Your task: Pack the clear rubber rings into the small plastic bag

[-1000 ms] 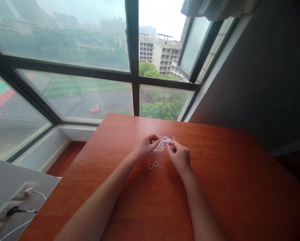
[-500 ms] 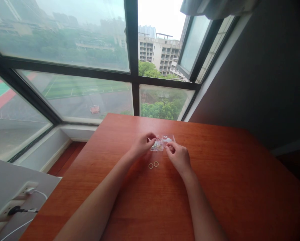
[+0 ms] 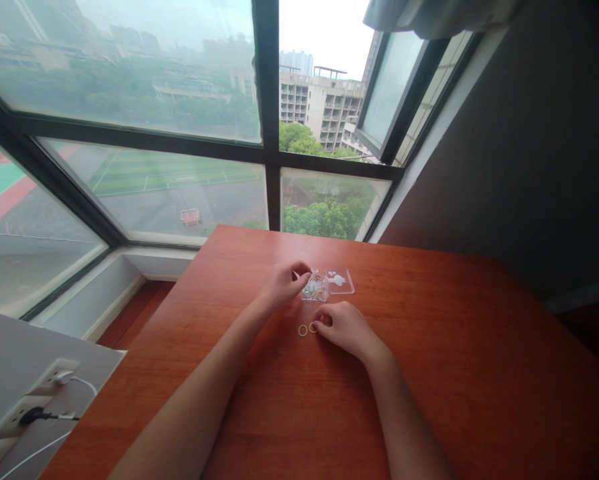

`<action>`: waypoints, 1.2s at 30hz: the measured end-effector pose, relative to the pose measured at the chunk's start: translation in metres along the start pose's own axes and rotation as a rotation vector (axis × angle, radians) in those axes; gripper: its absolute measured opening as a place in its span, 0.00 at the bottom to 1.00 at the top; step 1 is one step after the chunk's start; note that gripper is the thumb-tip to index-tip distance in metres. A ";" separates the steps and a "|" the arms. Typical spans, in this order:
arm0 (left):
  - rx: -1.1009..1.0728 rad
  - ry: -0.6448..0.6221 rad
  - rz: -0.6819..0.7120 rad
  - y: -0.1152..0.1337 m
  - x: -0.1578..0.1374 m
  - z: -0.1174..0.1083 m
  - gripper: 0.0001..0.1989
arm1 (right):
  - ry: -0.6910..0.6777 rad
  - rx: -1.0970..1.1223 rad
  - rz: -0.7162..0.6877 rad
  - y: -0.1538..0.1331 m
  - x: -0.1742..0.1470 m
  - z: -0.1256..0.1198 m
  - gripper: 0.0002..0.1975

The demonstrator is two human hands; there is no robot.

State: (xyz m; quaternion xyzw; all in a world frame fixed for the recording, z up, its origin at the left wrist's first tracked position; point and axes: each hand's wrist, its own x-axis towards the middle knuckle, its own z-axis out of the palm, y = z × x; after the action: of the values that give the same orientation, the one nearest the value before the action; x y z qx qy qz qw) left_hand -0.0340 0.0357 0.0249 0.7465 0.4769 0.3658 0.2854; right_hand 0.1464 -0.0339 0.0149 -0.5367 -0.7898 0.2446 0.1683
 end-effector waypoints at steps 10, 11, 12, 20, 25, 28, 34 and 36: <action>-0.003 -0.023 0.006 0.001 0.000 0.001 0.08 | 0.056 -0.089 0.053 0.000 0.004 -0.003 0.04; -0.005 -0.027 0.008 0.001 0.000 0.001 0.08 | 0.111 -0.064 0.067 0.002 0.004 -0.004 0.04; -0.009 -0.033 0.010 0.002 -0.001 0.001 0.08 | 0.179 -0.042 0.087 0.004 0.005 -0.004 0.04; -0.051 -0.099 -0.008 0.012 -0.004 0.005 0.08 | 0.547 0.038 0.128 0.010 0.008 -0.006 0.07; -0.086 -0.185 -0.004 0.020 -0.006 0.008 0.10 | 0.579 0.030 0.132 0.009 0.007 -0.006 0.07; -0.110 -0.238 0.026 0.025 -0.008 0.010 0.10 | 0.586 0.032 0.127 0.010 0.007 -0.005 0.08; -0.089 -0.227 0.054 0.026 -0.009 0.018 0.07 | 0.607 0.030 0.112 0.008 0.007 -0.004 0.08; -0.070 -0.189 0.060 0.023 -0.009 0.019 0.06 | 0.614 0.029 0.115 0.008 0.007 -0.004 0.08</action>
State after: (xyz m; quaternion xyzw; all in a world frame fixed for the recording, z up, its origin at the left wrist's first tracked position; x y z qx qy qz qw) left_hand -0.0091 0.0174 0.0299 0.7813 0.4120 0.3186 0.3441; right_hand 0.1520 -0.0243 0.0138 -0.6270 -0.6668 0.0916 0.3923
